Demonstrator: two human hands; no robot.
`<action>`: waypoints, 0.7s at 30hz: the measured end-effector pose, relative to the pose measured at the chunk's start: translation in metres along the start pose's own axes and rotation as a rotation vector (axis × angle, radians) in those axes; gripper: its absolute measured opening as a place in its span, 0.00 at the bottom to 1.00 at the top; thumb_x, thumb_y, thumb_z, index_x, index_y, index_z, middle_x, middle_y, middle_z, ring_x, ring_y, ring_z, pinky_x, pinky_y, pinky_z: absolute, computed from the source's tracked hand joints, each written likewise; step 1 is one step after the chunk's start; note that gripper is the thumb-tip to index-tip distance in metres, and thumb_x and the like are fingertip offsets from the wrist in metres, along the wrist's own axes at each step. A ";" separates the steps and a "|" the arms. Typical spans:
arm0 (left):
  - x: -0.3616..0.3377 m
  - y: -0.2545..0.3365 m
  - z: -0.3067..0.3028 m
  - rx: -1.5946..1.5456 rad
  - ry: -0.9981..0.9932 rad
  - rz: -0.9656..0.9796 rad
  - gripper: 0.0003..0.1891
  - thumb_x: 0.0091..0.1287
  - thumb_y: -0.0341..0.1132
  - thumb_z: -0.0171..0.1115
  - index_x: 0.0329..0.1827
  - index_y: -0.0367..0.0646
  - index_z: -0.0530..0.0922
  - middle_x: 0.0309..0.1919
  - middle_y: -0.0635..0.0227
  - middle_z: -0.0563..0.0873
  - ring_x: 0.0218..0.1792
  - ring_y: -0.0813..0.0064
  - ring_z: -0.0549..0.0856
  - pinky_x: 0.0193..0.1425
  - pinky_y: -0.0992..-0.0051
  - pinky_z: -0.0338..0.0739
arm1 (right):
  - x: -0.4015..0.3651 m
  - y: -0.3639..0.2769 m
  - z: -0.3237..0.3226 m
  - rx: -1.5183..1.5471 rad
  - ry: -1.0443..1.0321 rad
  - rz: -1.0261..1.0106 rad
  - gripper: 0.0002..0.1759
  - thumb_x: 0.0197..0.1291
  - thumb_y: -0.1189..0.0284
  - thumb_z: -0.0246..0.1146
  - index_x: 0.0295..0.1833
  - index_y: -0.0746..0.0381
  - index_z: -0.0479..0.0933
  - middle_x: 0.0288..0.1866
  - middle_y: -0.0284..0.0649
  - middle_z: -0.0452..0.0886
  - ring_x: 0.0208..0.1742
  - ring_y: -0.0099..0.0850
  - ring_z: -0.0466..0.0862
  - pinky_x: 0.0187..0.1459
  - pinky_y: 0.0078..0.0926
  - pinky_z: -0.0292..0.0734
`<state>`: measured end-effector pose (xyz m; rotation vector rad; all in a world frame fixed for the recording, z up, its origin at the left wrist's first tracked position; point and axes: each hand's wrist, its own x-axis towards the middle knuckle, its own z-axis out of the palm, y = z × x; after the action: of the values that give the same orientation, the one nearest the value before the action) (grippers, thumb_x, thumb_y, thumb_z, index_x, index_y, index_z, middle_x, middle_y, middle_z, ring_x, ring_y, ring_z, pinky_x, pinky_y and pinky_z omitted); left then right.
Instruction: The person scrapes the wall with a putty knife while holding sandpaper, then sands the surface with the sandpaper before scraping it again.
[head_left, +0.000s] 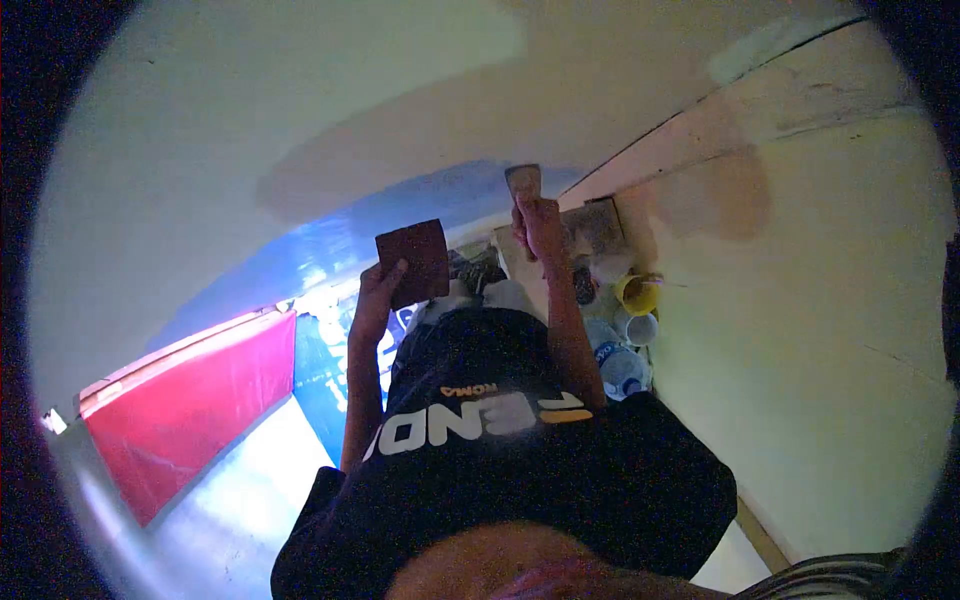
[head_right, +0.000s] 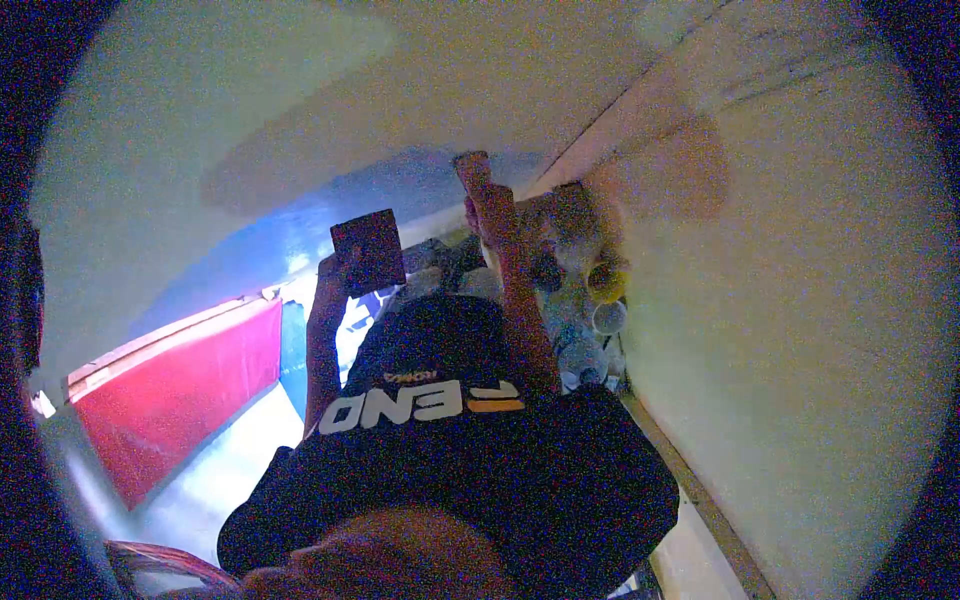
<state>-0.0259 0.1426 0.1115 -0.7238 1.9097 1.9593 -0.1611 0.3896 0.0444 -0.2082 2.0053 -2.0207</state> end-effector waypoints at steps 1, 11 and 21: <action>0.002 -0.006 0.001 -0.020 0.016 0.031 0.18 0.67 0.41 0.57 0.49 0.34 0.77 0.40 0.62 0.84 0.41 0.75 0.84 0.47 0.72 0.78 | 0.007 -0.007 -0.001 0.014 0.012 0.032 0.30 0.65 0.49 0.51 0.17 0.60 0.68 0.09 0.30 0.64 0.08 0.20 0.64 0.11 0.21 0.56; 0.008 -0.006 0.001 -0.006 0.039 -0.019 0.19 0.66 0.42 0.58 0.49 0.33 0.77 0.38 0.63 0.85 0.37 0.75 0.84 0.45 0.73 0.78 | -0.006 0.016 0.000 0.106 0.048 0.189 0.30 0.61 0.46 0.56 0.18 0.60 0.67 0.09 0.30 0.64 0.09 0.20 0.63 0.09 0.22 0.54; -0.001 -0.011 0.004 -0.049 0.081 -0.004 0.18 0.67 0.41 0.57 0.49 0.33 0.77 0.38 0.64 0.84 0.38 0.75 0.83 0.45 0.73 0.77 | -0.006 0.000 0.000 0.122 0.098 0.259 0.29 0.62 0.49 0.56 0.18 0.60 0.68 0.10 0.30 0.65 0.09 0.19 0.63 0.10 0.21 0.53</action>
<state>-0.0196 0.1469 0.1024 -0.8316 1.9097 2.0101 -0.1552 0.3919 0.0454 0.1712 1.8455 -2.0099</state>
